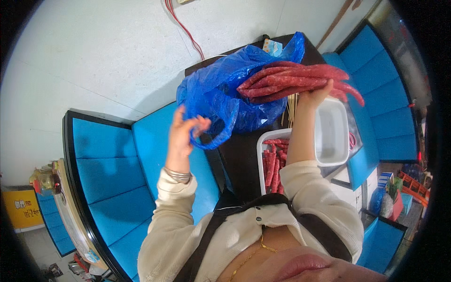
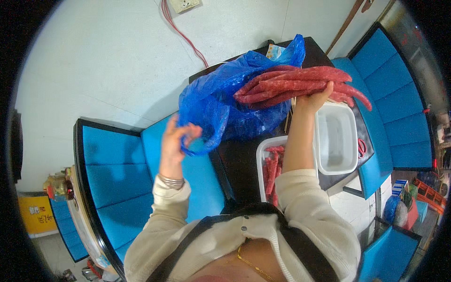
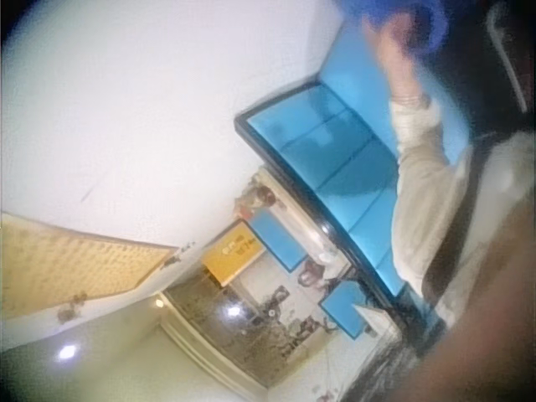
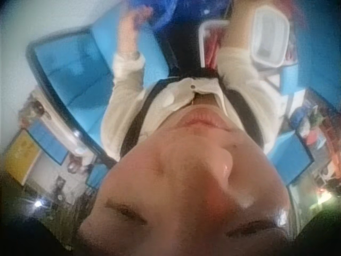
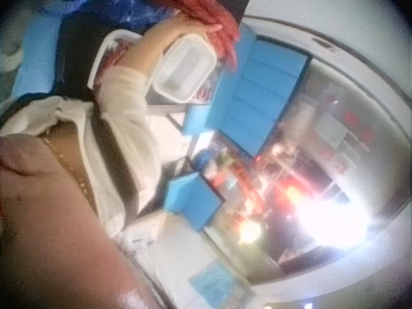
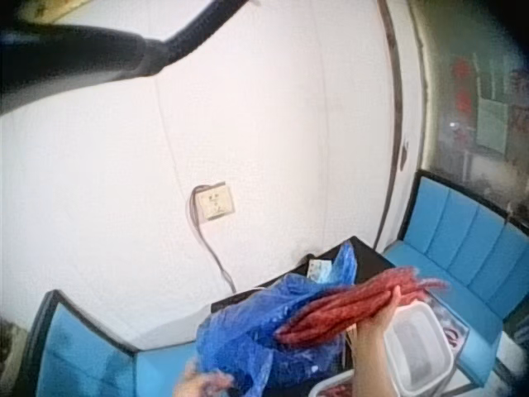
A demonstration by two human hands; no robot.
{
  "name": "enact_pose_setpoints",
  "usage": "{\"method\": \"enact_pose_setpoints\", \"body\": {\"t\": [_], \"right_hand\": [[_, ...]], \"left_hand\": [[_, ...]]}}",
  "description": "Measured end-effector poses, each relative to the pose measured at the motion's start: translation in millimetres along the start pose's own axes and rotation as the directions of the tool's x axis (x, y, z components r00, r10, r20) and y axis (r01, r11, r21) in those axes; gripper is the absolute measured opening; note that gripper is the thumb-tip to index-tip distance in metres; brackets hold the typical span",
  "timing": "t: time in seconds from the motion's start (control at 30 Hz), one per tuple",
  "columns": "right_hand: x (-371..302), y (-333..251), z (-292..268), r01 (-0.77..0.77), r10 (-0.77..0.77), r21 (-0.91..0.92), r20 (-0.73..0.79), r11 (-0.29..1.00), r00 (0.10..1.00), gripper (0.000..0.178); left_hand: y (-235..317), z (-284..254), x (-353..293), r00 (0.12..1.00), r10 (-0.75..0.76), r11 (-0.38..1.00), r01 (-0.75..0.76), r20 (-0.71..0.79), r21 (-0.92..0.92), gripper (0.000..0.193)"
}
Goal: The person cuts long red meat strips into shorter pieces using scissors and places them into a white container. They then gather the cut pieces, put them into a blue plastic bag, and tie it. Later, the person moves to a cooking station and applies a red spice powder to skewers using a ladle.
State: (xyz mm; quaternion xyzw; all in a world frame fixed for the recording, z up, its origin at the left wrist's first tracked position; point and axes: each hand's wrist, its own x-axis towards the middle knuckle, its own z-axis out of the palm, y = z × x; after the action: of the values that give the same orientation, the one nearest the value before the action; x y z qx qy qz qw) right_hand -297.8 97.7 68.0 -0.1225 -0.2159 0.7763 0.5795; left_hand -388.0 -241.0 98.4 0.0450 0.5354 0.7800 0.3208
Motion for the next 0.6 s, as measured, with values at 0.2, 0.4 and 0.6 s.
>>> {"method": "enact_pose_setpoints", "body": {"t": [0.2,0.4,0.6], "right_hand": [[23,-28,48,0.191,-0.161,-0.082,0.285,0.978,0.945,0.040],[-5,23,84,0.512,-0.037,-0.515,0.679,0.687,0.734,0.078],[-80,140,64,0.931,0.655,-0.202,0.754,0.305,-0.051,0.077]], "left_hand": [[113,31,-1,0.819,0.469,0.883,-0.437,0.331,-0.170,0.064],[138,60,15,0.762,0.448,0.894,-0.387,0.467,-0.225,0.072],[148,37,18,0.689,0.602,0.795,-0.563,0.404,-0.225,0.077]]}}
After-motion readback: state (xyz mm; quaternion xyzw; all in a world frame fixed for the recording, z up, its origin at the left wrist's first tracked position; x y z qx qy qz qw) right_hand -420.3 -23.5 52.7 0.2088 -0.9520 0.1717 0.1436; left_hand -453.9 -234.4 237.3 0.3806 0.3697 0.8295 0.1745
